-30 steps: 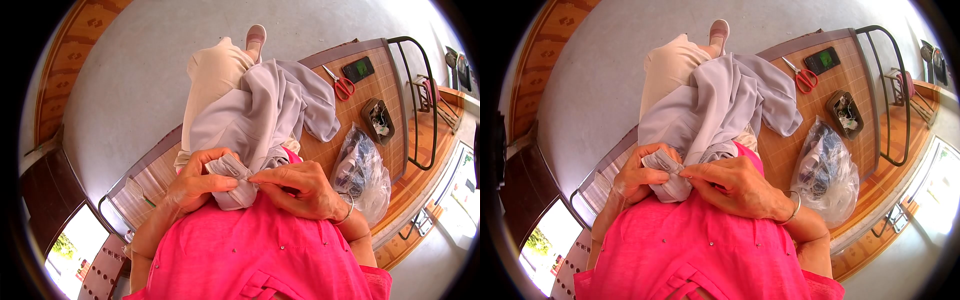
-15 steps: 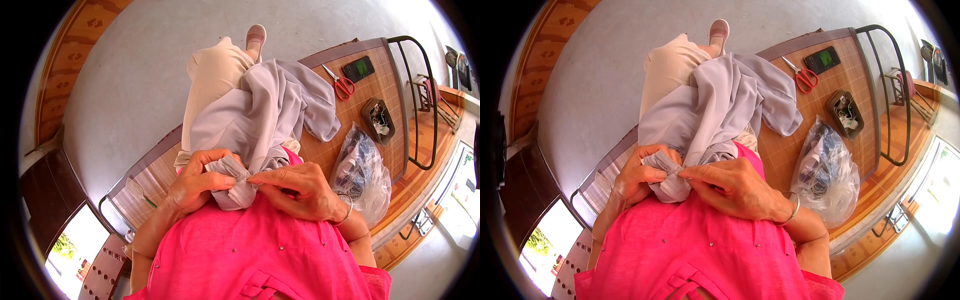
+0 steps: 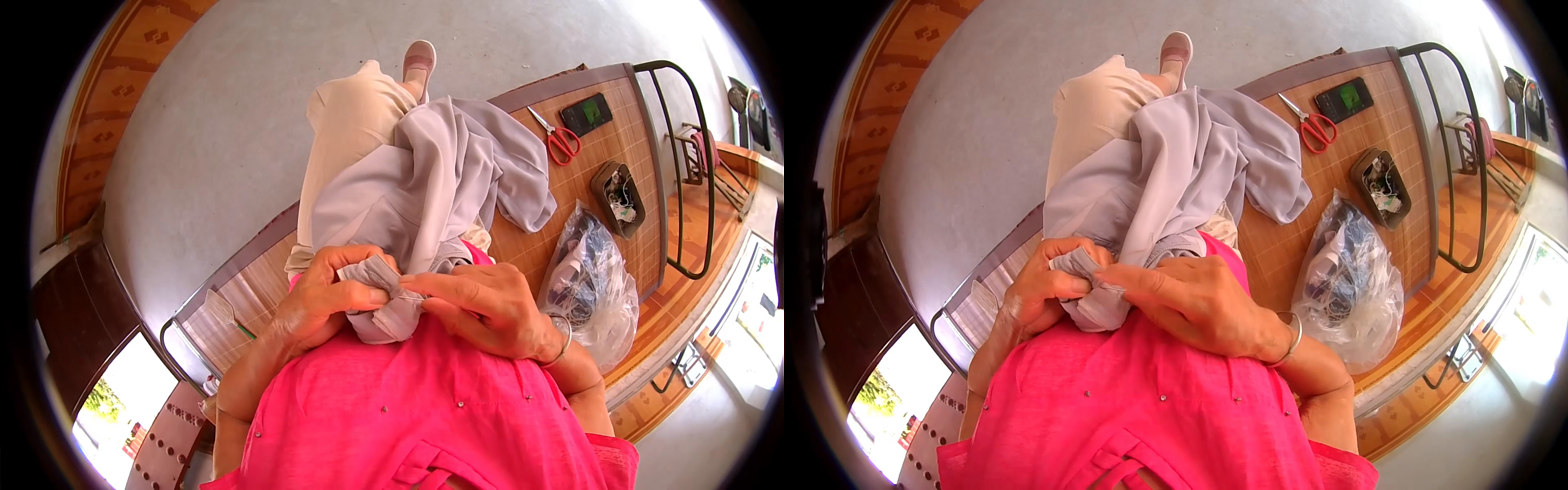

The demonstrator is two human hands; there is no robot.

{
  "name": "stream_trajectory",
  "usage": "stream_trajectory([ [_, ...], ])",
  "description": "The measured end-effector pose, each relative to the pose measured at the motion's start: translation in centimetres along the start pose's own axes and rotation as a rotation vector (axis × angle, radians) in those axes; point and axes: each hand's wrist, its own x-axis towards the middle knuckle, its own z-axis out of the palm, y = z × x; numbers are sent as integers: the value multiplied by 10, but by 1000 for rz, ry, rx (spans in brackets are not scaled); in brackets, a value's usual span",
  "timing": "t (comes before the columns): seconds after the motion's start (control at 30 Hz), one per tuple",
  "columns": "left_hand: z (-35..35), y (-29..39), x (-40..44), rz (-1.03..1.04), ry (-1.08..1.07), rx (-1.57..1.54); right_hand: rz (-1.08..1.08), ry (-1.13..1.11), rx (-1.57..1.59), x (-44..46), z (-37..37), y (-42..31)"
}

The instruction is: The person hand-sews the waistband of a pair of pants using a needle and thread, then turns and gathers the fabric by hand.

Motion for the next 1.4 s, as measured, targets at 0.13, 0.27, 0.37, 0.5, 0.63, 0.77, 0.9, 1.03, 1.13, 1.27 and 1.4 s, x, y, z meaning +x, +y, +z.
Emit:
stream_trajectory([
  [0.13, 0, 1, -1, -30, -10, 24, -128, -25, -97, 2, 1, 11],
  [0.27, 1, -1, -4, -25, 31, 3, -88, -17, -22, 5, 1, 11],
  [0.37, -2, -3, -6, -19, 35, 5, -70, -1, 23, 5, 4, 11],
  [0.5, -7, -11, -9, -4, 90, -19, -4, -30, 123, 5, 6, 10],
  [0.63, -7, -16, -13, -3, 152, 15, 40, 2, 231, 7, 11, 7],
  [0.77, -5, -6, -8, -90, 27, 16, 113, -77, 217, 13, 4, -2],
  [0.9, 10, -5, -18, 11, 198, -7, 163, -87, 190, 16, 1, -6],
  [1.03, 28, 3, -22, 70, 343, -16, 104, -96, 164, 18, 0, -3],
  [1.13, 20, 13, -15, -16, 104, 21, 85, -155, 80, 26, -5, -9],
  [1.27, 9, 6, -8, -23, 60, 209, -23, -187, -169, 31, -5, -11],
  [1.4, 6, 3, -8, 24, 60, 322, -75, -306, -373, 36, -13, -22],
])
